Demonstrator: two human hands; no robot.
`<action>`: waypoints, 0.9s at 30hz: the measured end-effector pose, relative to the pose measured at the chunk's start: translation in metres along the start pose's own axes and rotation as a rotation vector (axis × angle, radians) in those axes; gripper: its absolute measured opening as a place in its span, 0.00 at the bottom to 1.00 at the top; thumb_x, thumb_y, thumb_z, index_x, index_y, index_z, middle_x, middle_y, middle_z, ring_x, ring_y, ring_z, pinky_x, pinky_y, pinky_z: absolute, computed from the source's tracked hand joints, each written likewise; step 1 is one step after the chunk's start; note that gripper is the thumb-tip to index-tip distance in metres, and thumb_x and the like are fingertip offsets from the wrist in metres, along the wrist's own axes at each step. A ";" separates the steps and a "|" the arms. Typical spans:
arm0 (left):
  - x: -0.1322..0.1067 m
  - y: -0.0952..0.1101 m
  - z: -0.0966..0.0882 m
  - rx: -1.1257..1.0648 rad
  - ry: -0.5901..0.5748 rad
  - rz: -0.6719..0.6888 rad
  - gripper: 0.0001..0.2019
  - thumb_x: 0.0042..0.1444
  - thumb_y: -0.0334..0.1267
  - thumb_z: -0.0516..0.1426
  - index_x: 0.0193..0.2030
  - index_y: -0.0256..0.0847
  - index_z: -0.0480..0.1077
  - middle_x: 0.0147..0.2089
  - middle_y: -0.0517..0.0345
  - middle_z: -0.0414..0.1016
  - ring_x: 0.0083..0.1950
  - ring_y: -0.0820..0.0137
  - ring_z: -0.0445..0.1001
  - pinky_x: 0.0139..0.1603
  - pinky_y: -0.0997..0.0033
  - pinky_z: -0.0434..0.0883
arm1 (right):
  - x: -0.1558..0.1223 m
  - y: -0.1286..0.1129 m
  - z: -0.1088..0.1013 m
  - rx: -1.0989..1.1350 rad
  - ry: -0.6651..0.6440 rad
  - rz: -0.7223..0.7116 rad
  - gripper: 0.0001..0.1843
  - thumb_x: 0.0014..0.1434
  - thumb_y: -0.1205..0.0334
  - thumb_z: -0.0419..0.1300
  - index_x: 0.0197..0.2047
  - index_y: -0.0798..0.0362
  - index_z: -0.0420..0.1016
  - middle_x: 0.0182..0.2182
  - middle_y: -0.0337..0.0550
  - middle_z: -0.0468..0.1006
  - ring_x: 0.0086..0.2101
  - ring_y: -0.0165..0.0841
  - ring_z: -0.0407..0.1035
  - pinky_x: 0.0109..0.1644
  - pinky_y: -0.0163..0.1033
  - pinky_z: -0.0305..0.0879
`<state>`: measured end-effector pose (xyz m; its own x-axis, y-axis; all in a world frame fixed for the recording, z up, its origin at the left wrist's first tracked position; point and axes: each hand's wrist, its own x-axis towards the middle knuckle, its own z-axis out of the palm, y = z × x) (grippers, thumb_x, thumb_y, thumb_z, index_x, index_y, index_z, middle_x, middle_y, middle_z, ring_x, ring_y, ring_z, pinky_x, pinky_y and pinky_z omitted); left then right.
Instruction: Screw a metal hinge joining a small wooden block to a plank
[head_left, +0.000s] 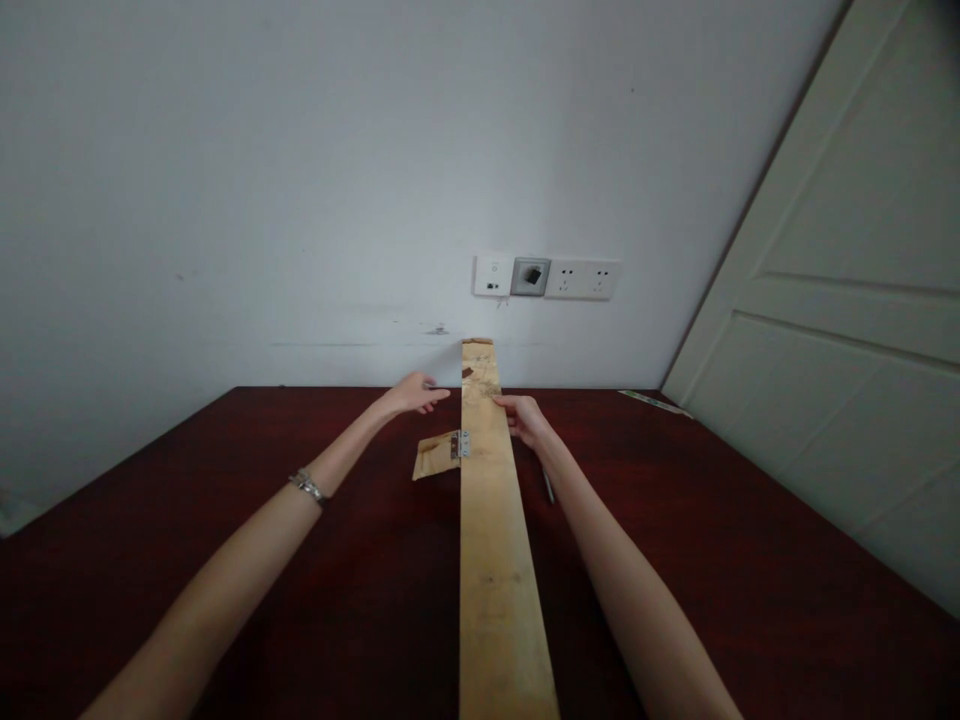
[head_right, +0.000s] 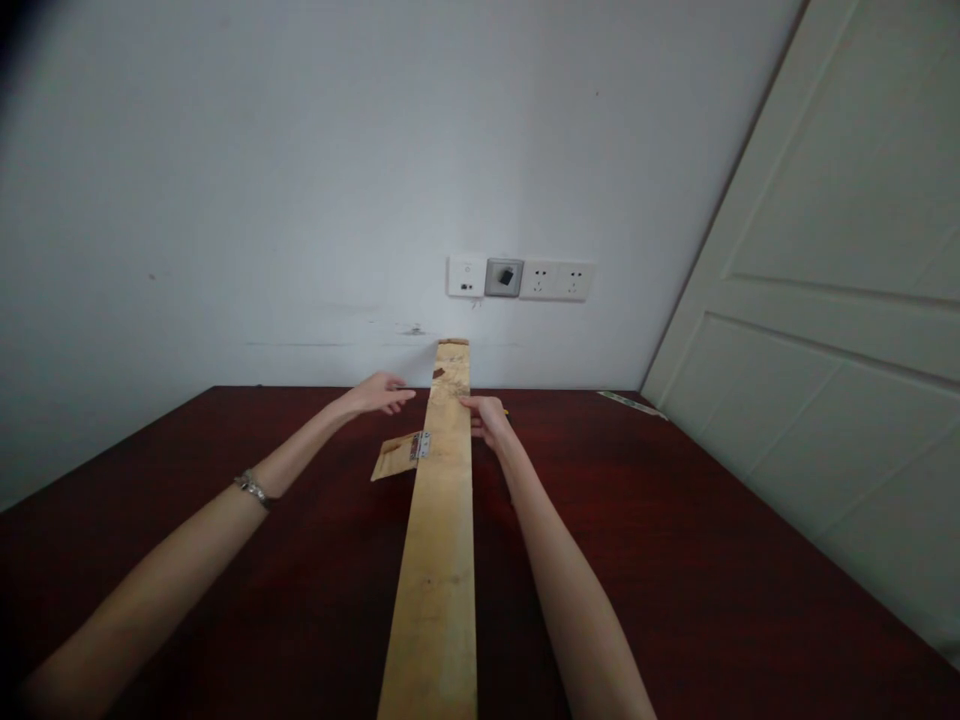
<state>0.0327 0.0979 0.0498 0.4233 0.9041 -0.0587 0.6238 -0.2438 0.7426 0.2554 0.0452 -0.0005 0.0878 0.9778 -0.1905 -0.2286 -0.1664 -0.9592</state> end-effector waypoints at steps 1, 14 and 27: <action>0.005 0.003 0.008 -0.130 -0.032 -0.026 0.27 0.51 0.51 0.58 0.48 0.27 0.67 0.37 0.43 0.75 0.34 0.65 0.75 0.36 0.69 0.71 | 0.000 0.000 0.000 -0.001 0.001 0.000 0.06 0.50 0.65 0.59 0.32 0.59 0.73 0.22 0.44 0.76 0.20 0.29 0.69 0.25 0.34 0.66; 0.021 -0.007 0.046 -0.743 -0.186 -0.166 0.11 0.52 0.39 0.63 0.33 0.30 0.71 0.29 0.49 0.77 0.28 0.71 0.74 0.34 0.70 0.74 | -0.002 -0.001 0.003 -0.031 -0.021 0.008 0.08 0.51 0.65 0.58 0.34 0.61 0.73 0.23 0.45 0.77 0.19 0.29 0.68 0.24 0.34 0.67; 0.005 0.013 0.037 -0.775 -0.163 -0.163 0.09 0.49 0.32 0.64 0.32 0.26 0.73 0.28 0.48 0.76 0.25 0.70 0.74 0.31 0.69 0.74 | -0.026 -0.018 0.010 -0.168 -0.027 -0.055 0.09 0.52 0.62 0.61 0.34 0.60 0.74 0.28 0.46 0.79 0.24 0.29 0.72 0.27 0.32 0.68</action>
<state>0.0671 0.0863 0.0349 0.4941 0.8303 -0.2578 0.0781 0.2529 0.9643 0.2476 0.0236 0.0242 0.0692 0.9887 -0.1329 -0.0588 -0.1289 -0.9899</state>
